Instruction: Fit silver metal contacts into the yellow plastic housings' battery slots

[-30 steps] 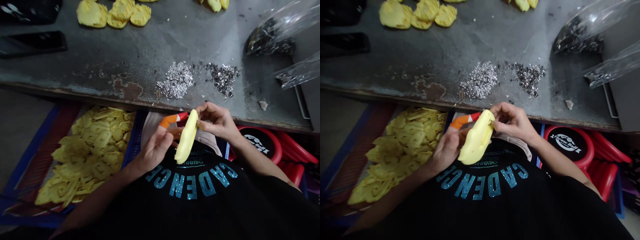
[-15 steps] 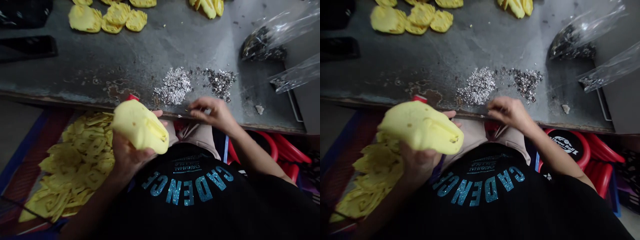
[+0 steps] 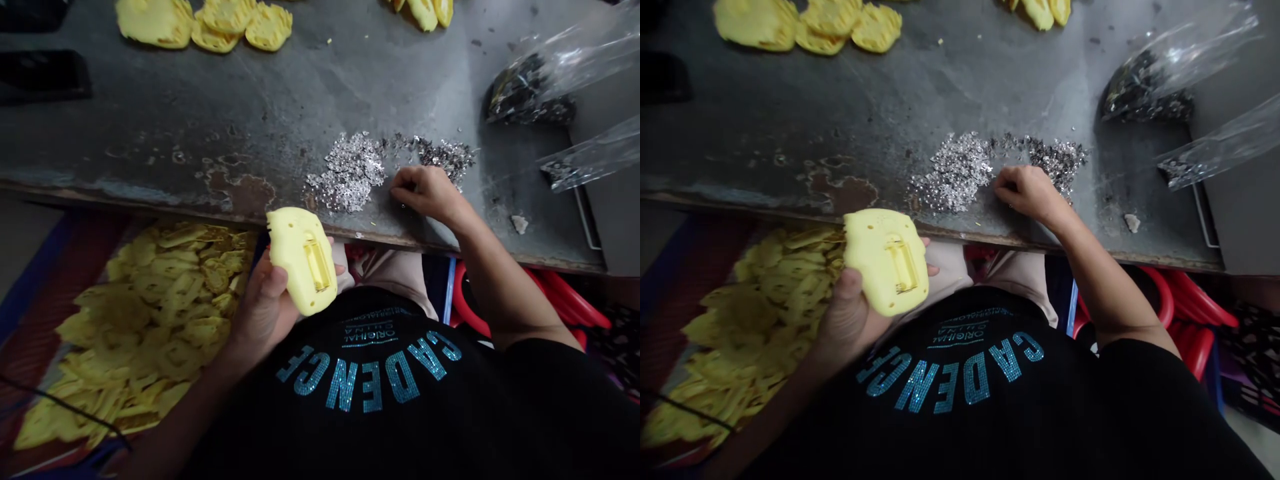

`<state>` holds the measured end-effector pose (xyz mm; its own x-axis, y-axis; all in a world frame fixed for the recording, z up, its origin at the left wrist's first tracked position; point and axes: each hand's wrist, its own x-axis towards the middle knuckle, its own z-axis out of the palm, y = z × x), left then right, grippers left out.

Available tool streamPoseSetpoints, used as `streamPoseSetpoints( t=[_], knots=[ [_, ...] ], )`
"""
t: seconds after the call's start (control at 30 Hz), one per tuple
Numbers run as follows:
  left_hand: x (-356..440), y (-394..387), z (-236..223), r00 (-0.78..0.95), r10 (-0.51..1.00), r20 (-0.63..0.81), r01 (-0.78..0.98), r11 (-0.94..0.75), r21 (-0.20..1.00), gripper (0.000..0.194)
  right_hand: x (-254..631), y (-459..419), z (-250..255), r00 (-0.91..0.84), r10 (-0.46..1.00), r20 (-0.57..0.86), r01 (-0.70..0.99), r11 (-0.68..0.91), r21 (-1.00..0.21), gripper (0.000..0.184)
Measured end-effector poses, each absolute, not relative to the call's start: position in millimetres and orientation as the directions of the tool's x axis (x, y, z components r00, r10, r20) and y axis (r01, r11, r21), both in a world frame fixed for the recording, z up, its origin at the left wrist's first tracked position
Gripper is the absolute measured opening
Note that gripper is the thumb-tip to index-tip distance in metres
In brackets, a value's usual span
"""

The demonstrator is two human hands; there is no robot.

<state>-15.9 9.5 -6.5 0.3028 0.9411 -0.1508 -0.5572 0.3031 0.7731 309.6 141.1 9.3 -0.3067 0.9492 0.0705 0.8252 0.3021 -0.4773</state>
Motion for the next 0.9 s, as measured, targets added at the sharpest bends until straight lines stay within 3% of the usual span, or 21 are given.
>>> streamPoseSetpoints(
  t=[0.1,0.3,0.47,0.7,0.9],
  knots=[
    [-12,10,-10,0.353,0.925,-0.139,-0.57,0.331,0.752,0.071,316,131,13,-0.31,0.951,0.0,0.82,0.267,-0.506,0.012],
    [-5,13,-10,0.389,0.884,-0.26,-0.532,0.446,0.72,0.094,321,123,7,-0.263,0.952,0.154,0.859,0.304,-0.412,0.023],
    [-2,17,-8,0.458,0.854,-0.248,-0.57,0.496,0.655,0.081,313,117,7,-0.392,0.907,0.153,0.799,0.418,-0.432,0.025],
    [5,18,-2,0.518,0.799,-0.305,-0.551,0.585,0.596,0.072,316,118,2,-0.434,0.884,0.175,0.784,0.466,-0.411,0.018],
    [6,17,-3,0.563,0.769,-0.302,-0.546,0.62,0.563,0.081,313,116,7,-0.472,0.845,0.253,0.714,0.534,-0.452,0.007]
  ],
)
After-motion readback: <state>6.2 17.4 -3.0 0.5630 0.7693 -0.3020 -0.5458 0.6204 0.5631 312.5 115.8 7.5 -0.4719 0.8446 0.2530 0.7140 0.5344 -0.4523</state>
